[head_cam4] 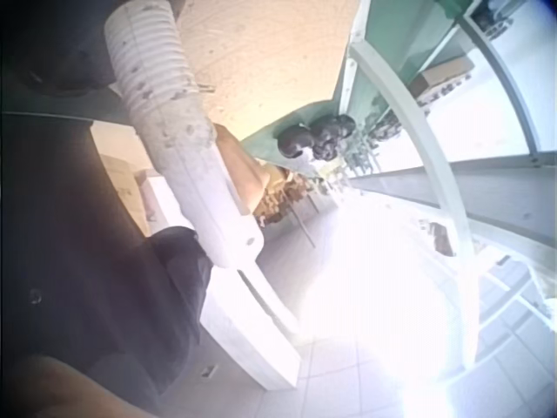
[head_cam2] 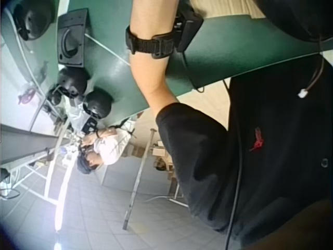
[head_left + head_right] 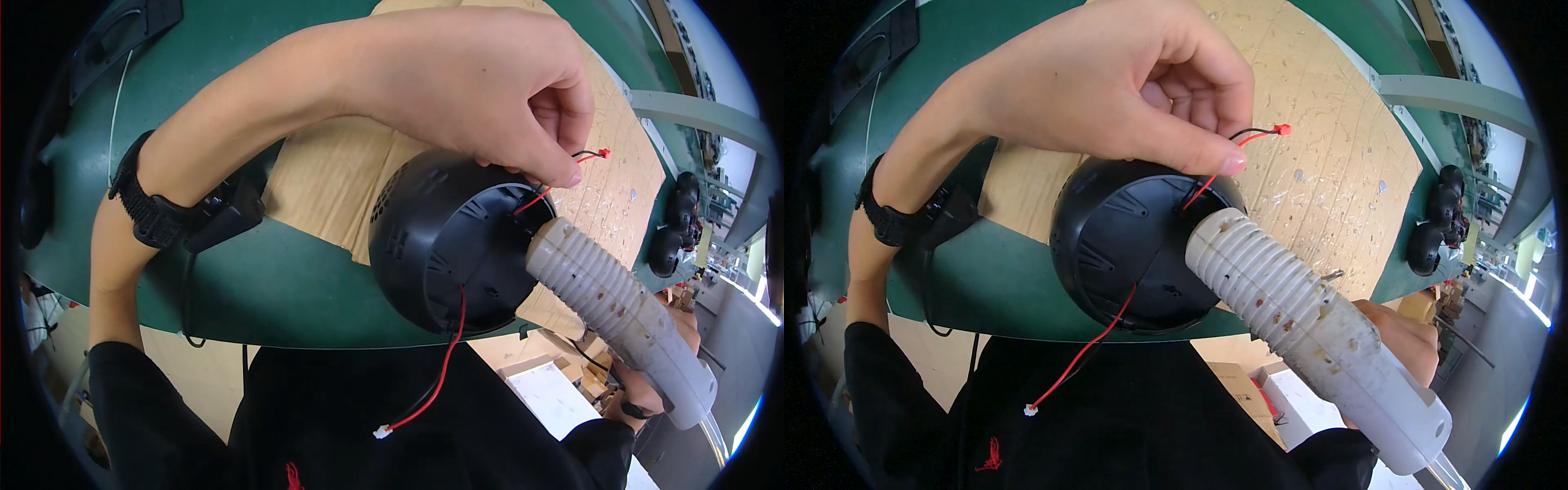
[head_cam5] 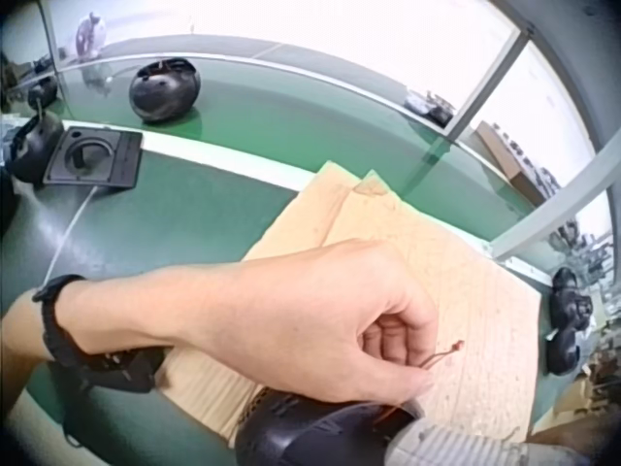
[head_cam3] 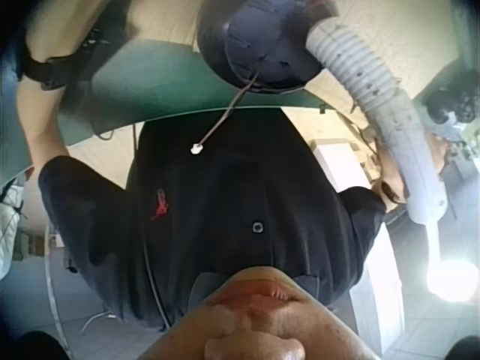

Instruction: The recorder uses a hot glue gun to apply adhesive to the internal wiring and connectors of a spherical electronic component.

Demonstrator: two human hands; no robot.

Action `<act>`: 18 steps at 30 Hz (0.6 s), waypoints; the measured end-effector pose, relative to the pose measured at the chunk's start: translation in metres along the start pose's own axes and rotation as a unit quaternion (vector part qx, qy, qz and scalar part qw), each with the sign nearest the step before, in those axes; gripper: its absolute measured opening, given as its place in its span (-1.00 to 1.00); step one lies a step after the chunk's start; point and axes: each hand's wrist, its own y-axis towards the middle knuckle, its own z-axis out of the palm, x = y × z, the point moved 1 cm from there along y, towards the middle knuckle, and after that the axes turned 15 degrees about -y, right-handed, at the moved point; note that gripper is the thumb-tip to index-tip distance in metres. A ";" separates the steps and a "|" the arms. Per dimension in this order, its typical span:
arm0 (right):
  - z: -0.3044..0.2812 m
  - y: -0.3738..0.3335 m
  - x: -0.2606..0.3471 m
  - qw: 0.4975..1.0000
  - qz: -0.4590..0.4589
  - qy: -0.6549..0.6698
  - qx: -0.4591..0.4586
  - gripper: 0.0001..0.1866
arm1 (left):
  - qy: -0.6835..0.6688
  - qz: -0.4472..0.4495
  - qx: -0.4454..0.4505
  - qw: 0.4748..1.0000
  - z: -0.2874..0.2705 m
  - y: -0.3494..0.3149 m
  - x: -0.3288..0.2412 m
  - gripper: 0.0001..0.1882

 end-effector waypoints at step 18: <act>-0.019 0.026 0.022 0.997 -0.061 0.056 0.008 -0.65 | 0.061 -0.043 -0.004 0.997 0.005 -0.026 -0.013 -0.94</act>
